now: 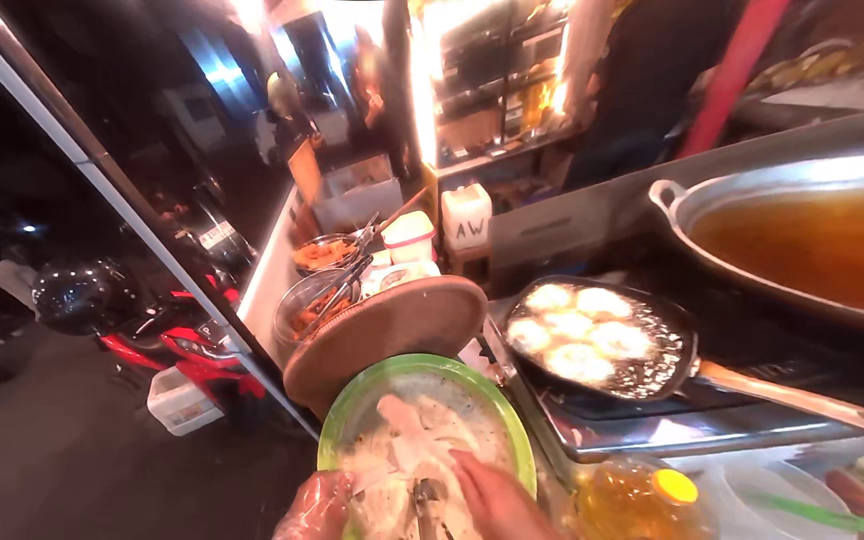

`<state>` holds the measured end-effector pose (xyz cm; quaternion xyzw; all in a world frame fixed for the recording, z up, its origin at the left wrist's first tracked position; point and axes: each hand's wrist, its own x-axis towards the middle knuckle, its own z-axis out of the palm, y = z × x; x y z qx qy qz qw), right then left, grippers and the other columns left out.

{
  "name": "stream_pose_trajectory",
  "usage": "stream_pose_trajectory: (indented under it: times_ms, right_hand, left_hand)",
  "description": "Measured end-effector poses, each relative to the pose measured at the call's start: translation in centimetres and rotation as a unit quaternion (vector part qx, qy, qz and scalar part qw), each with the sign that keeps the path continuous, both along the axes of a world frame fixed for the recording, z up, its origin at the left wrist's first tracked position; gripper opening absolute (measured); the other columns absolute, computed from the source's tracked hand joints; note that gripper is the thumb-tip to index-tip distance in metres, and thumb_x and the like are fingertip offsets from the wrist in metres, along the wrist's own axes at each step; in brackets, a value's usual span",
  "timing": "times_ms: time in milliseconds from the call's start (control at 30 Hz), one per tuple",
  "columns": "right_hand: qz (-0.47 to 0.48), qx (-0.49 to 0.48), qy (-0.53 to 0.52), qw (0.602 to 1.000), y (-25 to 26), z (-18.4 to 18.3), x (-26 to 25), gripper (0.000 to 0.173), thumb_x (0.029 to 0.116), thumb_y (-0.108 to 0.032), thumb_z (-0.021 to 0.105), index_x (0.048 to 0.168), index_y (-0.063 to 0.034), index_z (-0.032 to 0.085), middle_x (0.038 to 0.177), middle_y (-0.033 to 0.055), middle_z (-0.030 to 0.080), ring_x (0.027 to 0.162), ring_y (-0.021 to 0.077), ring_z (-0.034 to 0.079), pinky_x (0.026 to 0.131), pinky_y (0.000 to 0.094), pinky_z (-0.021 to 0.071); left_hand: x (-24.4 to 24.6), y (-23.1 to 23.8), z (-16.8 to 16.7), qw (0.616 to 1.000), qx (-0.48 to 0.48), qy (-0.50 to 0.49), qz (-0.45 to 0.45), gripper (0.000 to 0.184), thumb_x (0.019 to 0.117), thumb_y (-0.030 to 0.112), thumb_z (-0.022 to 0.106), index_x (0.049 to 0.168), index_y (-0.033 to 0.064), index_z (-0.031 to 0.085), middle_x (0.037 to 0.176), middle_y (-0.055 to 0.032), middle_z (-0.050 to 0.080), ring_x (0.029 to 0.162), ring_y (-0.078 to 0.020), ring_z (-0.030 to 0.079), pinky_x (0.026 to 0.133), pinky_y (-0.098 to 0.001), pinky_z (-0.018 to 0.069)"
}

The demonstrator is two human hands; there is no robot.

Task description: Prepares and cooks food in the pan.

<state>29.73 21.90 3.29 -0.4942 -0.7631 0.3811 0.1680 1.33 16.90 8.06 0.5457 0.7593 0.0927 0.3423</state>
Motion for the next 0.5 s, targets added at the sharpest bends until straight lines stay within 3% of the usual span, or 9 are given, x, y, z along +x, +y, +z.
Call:
stream_pose_trajectory:
  times_ms: [100, 233, 300, 367, 433, 500]
  right_hand:
    - [0.048, -0.010, -0.104, 0.993, -1.4, -1.3, 1.5, 0.044, 0.1107, -0.029, 0.038, 0.149, -0.0154, 0.052, 0.119, 0.0203, 0.071, 0.106, 0.0402, 0.070, 0.089, 0.0607, 0.0558]
    - [0.009, 0.041, -0.200, 0.979, -1.0, 1.9, 5.6, 0.041, 0.1078, -0.023, 0.039, 0.142, -0.0086, 0.057, 0.122, 0.0213, 0.069, 0.101, 0.0431, 0.071, 0.082, 0.0633, 0.0561]
    - [0.017, 0.092, -0.284, 0.954, 1.3, 4.5, 5.9, 0.036, 0.1020, -0.011, 0.045, 0.135, -0.0045, 0.058, 0.120, 0.0232, 0.067, 0.098, 0.0451, 0.070, 0.076, 0.0632, 0.0563]
    - [0.059, 0.130, -0.368, 0.919, 5.0, 6.6, 4.5, 0.031, 0.0980, -0.002, 0.049, 0.127, -0.0006, 0.058, 0.115, 0.0258, 0.066, 0.099, 0.0470, 0.068, 0.075, 0.0626, 0.0554]
    - [0.121, 0.130, -0.428, 0.886, 8.9, 7.7, 2.2, 0.029, 0.1019, -0.003, 0.046, 0.128, 0.0005, 0.059, 0.116, 0.0272, 0.065, 0.104, 0.0476, 0.066, 0.081, 0.0624, 0.0542]
    - [0.186, 0.144, -0.461, 0.856, 12.5, 7.8, -0.5, 0.032, 0.1039, -0.005, 0.046, 0.133, -0.0047, 0.061, 0.122, 0.0265, 0.064, 0.107, 0.0472, 0.065, 0.085, 0.0621, 0.0531]
  left_hand:
    - [0.0, 0.0, -1.0, 0.994, 0.070, -0.031, 0.077, 0.028, 0.1049, 0.022, 0.054, 0.105, 0.0025, 0.074, 0.094, -0.0133, 0.072, 0.088, -0.0243, 0.068, 0.085, -0.0464, 0.0546]
    - [-2.7, -1.5, -2.4, 0.978, 0.146, 0.015, 0.145, 0.034, 0.1077, 0.022, 0.048, 0.113, 0.0009, 0.074, 0.099, -0.0178, 0.073, 0.092, -0.0299, 0.069, 0.089, -0.0511, 0.0541]
    - [-3.1, -2.5, -3.3, 0.971, 0.150, -0.031, 0.186, 0.036, 0.1083, 0.026, 0.047, 0.108, 0.0021, 0.074, 0.091, -0.0130, 0.070, 0.080, -0.0238, 0.064, 0.080, -0.0462, 0.0532]
    - [-2.8, -3.6, -4.8, 0.966, 0.130, -0.105, 0.199, 0.035, 0.1074, 0.028, 0.050, 0.108, 0.0013, 0.072, 0.089, -0.0112, 0.068, 0.078, -0.0206, 0.063, 0.078, -0.0428, 0.0541]
    - [-2.0, -4.5, -6.8, 0.960, 0.111, -0.161, 0.199, 0.034, 0.1067, 0.028, 0.052, 0.110, -0.0006, 0.069, 0.087, -0.0109, 0.067, 0.078, -0.0199, 0.064, 0.078, -0.0415, 0.0551]
    - [-1.0, -4.9, -8.8, 0.960, 0.102, -0.174, 0.193, 0.034, 0.1072, 0.028, 0.050, 0.110, -0.0020, 0.067, 0.083, -0.0100, 0.068, 0.076, -0.0202, 0.066, 0.078, -0.0417, 0.0561]
